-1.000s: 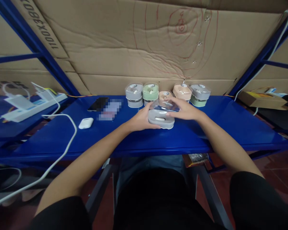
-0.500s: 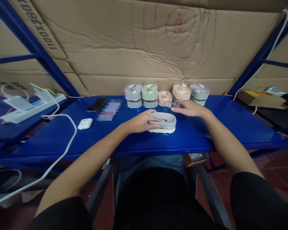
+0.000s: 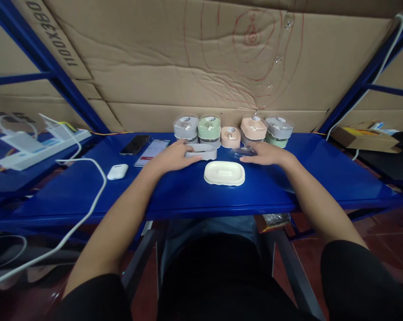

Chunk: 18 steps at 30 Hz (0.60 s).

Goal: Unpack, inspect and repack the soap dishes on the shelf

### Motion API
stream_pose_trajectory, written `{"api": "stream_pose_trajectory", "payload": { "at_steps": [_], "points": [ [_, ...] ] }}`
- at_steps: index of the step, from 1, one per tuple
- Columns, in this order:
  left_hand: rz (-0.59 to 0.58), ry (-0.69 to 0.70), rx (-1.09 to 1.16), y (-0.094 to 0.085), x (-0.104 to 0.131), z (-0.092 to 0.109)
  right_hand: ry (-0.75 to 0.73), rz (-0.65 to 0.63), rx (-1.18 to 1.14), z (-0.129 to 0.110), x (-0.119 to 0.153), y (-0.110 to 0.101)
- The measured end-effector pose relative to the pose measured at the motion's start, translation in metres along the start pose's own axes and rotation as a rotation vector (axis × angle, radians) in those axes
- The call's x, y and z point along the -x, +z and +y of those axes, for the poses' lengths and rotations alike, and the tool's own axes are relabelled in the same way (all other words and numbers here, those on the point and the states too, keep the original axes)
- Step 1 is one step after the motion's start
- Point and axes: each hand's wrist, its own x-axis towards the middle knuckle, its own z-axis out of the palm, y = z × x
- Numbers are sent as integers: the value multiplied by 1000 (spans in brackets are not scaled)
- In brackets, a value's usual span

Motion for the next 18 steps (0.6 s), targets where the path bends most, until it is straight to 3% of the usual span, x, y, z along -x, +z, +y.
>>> {"api": "stream_pose_trajectory", "payload": {
  "at_steps": [6,14,18],
  "points": [
    [-140,35,-47,6,-5,-9,47,-26,147,9,-8,12],
    [-72,90,-1,18,-12,-20,42,-37,134,12,-11,16],
    [-36,96,37,16,-11,-18,25,-26,142,10,-12,16]
  ]
}}
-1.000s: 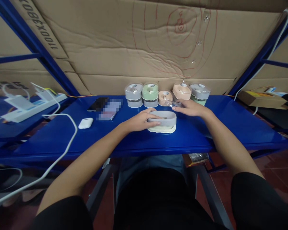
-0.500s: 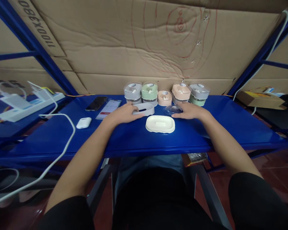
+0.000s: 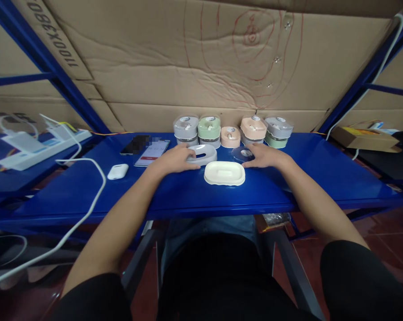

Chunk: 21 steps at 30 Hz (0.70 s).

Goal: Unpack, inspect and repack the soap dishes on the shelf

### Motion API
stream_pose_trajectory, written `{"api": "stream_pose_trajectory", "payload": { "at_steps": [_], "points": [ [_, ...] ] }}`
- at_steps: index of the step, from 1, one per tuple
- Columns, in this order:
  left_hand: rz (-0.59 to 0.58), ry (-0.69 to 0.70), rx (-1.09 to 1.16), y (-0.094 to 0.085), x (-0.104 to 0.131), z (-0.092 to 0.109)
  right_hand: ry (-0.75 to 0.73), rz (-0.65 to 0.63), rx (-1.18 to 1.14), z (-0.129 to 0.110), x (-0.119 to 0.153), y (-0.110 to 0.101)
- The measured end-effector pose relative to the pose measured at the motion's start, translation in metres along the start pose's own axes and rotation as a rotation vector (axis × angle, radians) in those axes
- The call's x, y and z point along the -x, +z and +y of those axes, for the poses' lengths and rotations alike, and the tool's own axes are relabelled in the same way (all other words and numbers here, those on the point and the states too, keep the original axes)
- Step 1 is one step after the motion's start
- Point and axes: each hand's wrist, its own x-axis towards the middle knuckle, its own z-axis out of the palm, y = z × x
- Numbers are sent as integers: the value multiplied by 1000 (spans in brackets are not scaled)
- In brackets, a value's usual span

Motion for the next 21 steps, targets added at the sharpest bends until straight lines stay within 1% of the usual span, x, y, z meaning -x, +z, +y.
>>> {"api": "stream_pose_trajectory", "payload": {
  "at_steps": [4,6,8,11,15,17,21],
  "points": [
    [106,-17,23,-10,6,16,5,-11,4,-1,0,-1],
    [153,33,76,-13,9,29,-2,-11,-6,-1,1,-1],
    [180,134,147,-10,10,42,-9,-1,-20,-1,1,-1],
    [144,258,224,4,10,58,1,10,-31,0,0,-1],
    [45,341,277,23,7,69,10,4,-34,2,-1,1],
    [16,357,292,27,7,71,6,7,-34,3,-2,2],
    [0,363,316,28,8,71,-2,18,-21,4,-2,3]
  ]
}}
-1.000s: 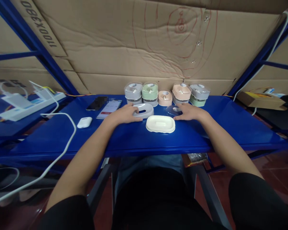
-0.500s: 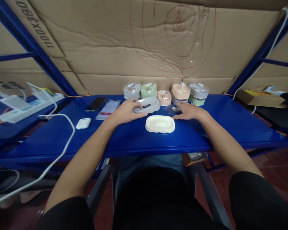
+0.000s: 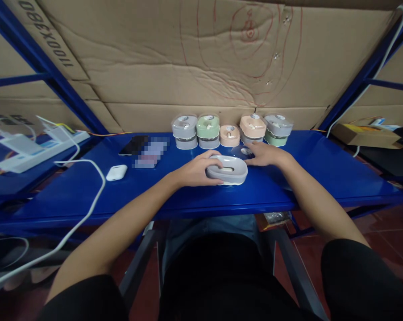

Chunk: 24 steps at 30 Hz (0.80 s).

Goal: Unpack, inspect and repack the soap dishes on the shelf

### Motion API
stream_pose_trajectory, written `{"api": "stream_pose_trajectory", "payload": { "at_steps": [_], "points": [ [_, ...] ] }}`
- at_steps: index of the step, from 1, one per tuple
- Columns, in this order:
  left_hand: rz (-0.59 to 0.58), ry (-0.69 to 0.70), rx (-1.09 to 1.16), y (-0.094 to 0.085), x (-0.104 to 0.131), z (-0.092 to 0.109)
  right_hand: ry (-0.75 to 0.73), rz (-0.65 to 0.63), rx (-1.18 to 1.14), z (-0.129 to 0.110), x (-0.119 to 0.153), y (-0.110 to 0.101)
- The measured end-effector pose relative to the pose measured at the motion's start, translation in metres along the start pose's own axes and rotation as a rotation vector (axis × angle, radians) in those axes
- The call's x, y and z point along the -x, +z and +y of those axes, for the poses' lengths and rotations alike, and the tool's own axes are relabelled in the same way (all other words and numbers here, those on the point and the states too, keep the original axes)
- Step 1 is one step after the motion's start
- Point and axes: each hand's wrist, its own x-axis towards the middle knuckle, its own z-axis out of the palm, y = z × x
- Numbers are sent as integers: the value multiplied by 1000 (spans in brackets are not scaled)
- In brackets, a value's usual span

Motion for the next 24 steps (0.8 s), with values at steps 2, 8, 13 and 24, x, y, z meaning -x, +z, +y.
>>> {"api": "stream_pose_trajectory", "payload": {
  "at_steps": [2,8,13,24],
  "points": [
    [-6,4,5,0,1,1,3,-1,11,0,0,0],
    [-48,-13,-85,-1,2,7,0,-11,36,-2,0,-1],
    [-27,-5,-145,1,3,7,19,3,68,-7,4,-5],
    [-8,-175,100,14,-4,-16,-8,205,-11,-31,30,-32]
  ]
}}
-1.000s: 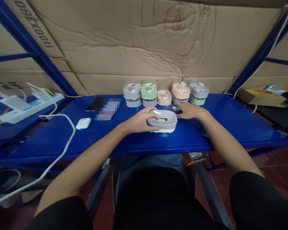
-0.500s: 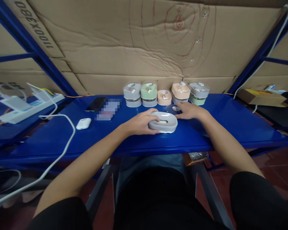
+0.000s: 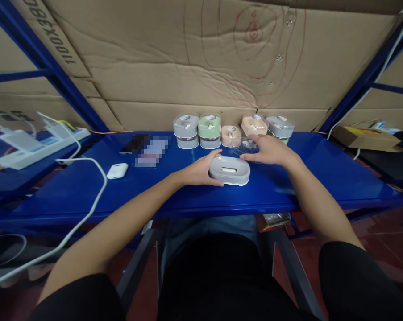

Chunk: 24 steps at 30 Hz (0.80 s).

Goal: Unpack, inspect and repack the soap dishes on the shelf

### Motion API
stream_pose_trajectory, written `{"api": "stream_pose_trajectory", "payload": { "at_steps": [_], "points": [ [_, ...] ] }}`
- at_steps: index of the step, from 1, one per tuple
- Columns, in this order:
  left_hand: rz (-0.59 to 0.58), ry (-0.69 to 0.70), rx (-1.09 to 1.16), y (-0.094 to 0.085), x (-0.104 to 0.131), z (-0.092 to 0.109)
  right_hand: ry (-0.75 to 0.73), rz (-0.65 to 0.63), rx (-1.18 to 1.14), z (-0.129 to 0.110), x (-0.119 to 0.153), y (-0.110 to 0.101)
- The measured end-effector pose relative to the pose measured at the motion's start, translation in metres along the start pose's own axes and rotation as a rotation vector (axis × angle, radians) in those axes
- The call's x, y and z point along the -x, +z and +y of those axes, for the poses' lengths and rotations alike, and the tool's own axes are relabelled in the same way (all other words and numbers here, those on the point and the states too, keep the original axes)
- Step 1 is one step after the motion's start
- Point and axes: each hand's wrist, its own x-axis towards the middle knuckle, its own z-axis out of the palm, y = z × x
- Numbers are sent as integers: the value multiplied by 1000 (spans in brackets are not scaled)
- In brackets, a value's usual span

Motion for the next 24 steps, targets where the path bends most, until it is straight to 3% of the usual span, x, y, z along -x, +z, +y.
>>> {"api": "stream_pose_trajectory", "payload": {
  "at_steps": [7,11,17,24],
  "points": [
    [45,18,99,5,-3,-8,-322,8,-254,-31,5,16],
    [47,-17,112,7,-4,-11,-315,7,-200,-40,4,29],
    [92,-51,98,9,-5,-14,-274,-2,-87,-48,8,33],
    [94,2,9,6,-6,-6,-282,-16,-70,-48,10,38]
  ]
}}
